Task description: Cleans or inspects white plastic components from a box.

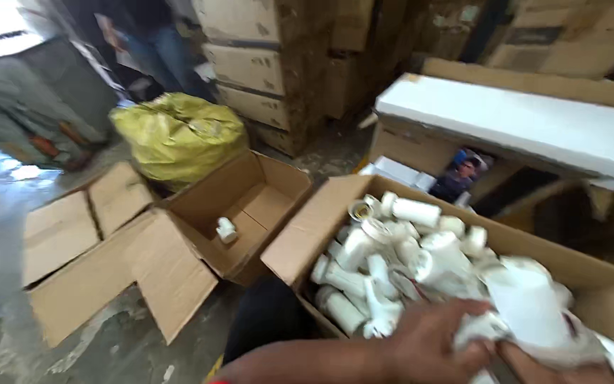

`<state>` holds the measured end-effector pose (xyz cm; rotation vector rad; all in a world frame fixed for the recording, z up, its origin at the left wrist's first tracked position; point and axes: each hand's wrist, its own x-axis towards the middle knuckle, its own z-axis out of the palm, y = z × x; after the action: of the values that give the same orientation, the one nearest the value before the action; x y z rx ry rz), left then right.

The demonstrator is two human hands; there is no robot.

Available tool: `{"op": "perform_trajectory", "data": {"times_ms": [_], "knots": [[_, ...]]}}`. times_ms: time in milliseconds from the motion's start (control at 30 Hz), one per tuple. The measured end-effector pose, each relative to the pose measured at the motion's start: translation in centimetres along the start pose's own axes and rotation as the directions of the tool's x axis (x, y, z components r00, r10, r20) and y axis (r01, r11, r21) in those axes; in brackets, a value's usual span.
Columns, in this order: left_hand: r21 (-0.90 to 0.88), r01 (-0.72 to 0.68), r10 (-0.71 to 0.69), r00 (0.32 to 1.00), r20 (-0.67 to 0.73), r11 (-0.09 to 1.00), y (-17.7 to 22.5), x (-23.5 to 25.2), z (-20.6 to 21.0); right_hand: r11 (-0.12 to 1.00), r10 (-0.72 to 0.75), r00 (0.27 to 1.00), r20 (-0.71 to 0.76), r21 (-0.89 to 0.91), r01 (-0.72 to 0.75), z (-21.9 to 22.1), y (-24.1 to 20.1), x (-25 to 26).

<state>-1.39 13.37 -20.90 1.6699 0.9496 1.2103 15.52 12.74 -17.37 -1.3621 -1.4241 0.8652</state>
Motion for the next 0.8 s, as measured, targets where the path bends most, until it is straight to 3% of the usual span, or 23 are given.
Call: {"op": "perform_trajectory", "data": {"times_ms": [133, 233, 300, 367, 433, 467, 533, 600, 667, 700, 767, 800], "knots": [[-0.002, -0.185, 0.184, 0.982, 0.044, 0.983, 0.1, 0.4, -0.6, 0.960, 0.070, 0.997, 0.036, 0.269, -0.077, -1.3, 0.9, 0.4], [0.073, -0.322, 0.316, 0.945, 0.089, 0.944, -0.4, 1.0, -1.5, 0.824, 0.040, 0.969, 0.245, 0.540, -0.171, -2.7, 1.7, -0.1], [0.103, -0.323, 0.310, 0.943, 0.122, 0.941, -0.6, 1.1, -2.2, 0.740, 0.003, 0.932, 0.362, 0.626, -0.245, -2.7, 1.6, 0.0], [0.049, -0.213, 0.206, 0.971, 0.121, 0.976, -0.7, 1.0, -2.3, 0.846, 0.038, 0.967, 0.251, 0.507, -0.165, -1.6, 0.8, 0.2], [0.002, -0.060, 0.060, 0.994, 0.086, 0.998, -0.8, 0.8, -2.2, 0.989, 0.063, 0.994, 0.089, 0.130, -0.074, -0.2, 0.1, 0.6], [-0.046, 0.011, -0.008, 0.998, 0.054, 0.999, -0.7, 0.8, -2.0, 0.993, 0.068, 0.997, 0.041, -0.103, -0.064, 0.5, 0.0, 0.6], [-0.253, 0.141, -0.140, 0.990, 0.021, 0.957, -0.5, 0.9, -1.5, 0.886, 0.021, 1.000, -0.021, -0.463, -0.028, 2.0, -0.1, 0.0], [-0.429, 0.214, -0.238, 0.971, -0.003, 0.878, -0.2, 0.9, -1.2, 0.745, -0.134, 0.991, -0.015, -0.661, 0.090, 3.1, 0.0, -0.7], [-0.532, 0.231, -0.262, 0.965, 0.018, 0.815, -0.1, 1.0, -1.5, 0.682, -0.243, 0.970, 0.001, -0.710, 0.172, 3.4, 0.7, -0.8], [-0.565, 0.228, -0.258, 0.966, 0.029, 0.793, -0.2, 0.9, -1.6, 0.716, -0.234, 0.972, 0.023, -0.672, 0.188, 3.2, 0.9, -0.7], [-0.611, 0.216, -0.245, 0.969, 0.037, 0.762, -0.2, 0.9, -1.9, 0.873, -0.133, 0.986, 0.097, -0.460, 0.163, 2.4, 1.3, -0.2], [-0.632, 0.209, -0.230, 0.972, 0.050, 0.746, -0.4, 1.0, -2.2, 0.955, -0.078, 0.987, 0.142, -0.272, 0.115, 2.1, 1.4, 0.0]]}}
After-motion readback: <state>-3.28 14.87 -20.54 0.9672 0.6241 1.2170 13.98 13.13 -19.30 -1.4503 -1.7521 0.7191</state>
